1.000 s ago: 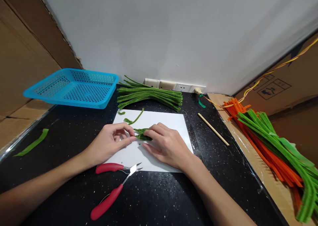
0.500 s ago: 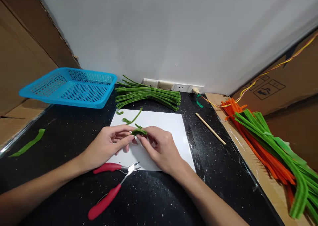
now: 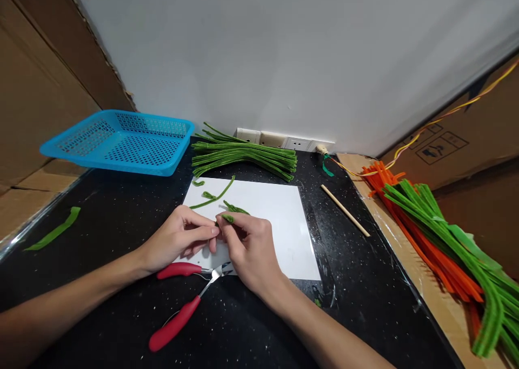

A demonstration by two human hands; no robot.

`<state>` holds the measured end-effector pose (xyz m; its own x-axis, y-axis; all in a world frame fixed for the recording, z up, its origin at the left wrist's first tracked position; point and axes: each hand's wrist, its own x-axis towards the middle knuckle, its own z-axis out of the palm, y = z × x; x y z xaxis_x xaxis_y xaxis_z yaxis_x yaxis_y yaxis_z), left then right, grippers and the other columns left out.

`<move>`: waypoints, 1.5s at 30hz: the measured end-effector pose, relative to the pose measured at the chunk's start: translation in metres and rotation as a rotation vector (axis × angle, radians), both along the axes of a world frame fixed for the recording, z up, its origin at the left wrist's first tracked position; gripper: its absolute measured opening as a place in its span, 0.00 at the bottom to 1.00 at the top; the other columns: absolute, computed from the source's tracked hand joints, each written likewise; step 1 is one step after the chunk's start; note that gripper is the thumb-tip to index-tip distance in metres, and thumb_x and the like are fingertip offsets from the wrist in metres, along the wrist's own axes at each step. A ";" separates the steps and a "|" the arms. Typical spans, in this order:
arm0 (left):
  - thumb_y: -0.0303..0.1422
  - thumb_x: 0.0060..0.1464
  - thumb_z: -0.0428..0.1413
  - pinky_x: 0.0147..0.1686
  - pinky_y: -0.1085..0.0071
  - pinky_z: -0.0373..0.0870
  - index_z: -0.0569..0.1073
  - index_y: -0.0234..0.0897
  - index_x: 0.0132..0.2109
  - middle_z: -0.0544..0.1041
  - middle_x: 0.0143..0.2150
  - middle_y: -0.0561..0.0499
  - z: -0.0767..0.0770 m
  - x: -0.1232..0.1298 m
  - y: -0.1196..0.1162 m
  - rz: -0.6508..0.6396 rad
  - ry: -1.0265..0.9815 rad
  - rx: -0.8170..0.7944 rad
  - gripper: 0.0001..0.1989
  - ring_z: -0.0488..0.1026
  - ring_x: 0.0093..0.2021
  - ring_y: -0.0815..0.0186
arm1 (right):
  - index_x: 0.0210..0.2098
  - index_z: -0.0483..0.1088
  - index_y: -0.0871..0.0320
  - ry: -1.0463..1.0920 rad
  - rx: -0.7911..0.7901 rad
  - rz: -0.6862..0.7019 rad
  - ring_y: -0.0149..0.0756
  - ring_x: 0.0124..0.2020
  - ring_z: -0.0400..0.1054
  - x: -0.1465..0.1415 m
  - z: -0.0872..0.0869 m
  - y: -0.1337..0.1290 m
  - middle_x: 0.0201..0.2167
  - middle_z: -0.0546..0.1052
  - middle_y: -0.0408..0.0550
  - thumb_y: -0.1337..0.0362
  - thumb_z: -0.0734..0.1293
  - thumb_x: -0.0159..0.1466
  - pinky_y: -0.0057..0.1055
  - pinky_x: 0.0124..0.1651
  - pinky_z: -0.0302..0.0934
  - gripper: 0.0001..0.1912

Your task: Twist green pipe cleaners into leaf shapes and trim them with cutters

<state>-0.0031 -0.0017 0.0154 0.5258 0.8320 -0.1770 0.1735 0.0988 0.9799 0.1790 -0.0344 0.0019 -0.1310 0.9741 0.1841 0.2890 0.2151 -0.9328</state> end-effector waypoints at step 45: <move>0.40 0.58 0.63 0.14 0.79 0.56 0.73 0.33 0.31 0.72 0.23 0.55 -0.007 0.006 0.000 0.118 -0.015 -0.012 0.14 0.61 0.16 0.75 | 0.25 0.72 0.59 0.395 -0.362 0.085 0.33 0.16 0.71 0.012 0.001 0.011 0.20 0.79 0.47 0.46 0.77 0.61 0.28 0.20 0.68 0.23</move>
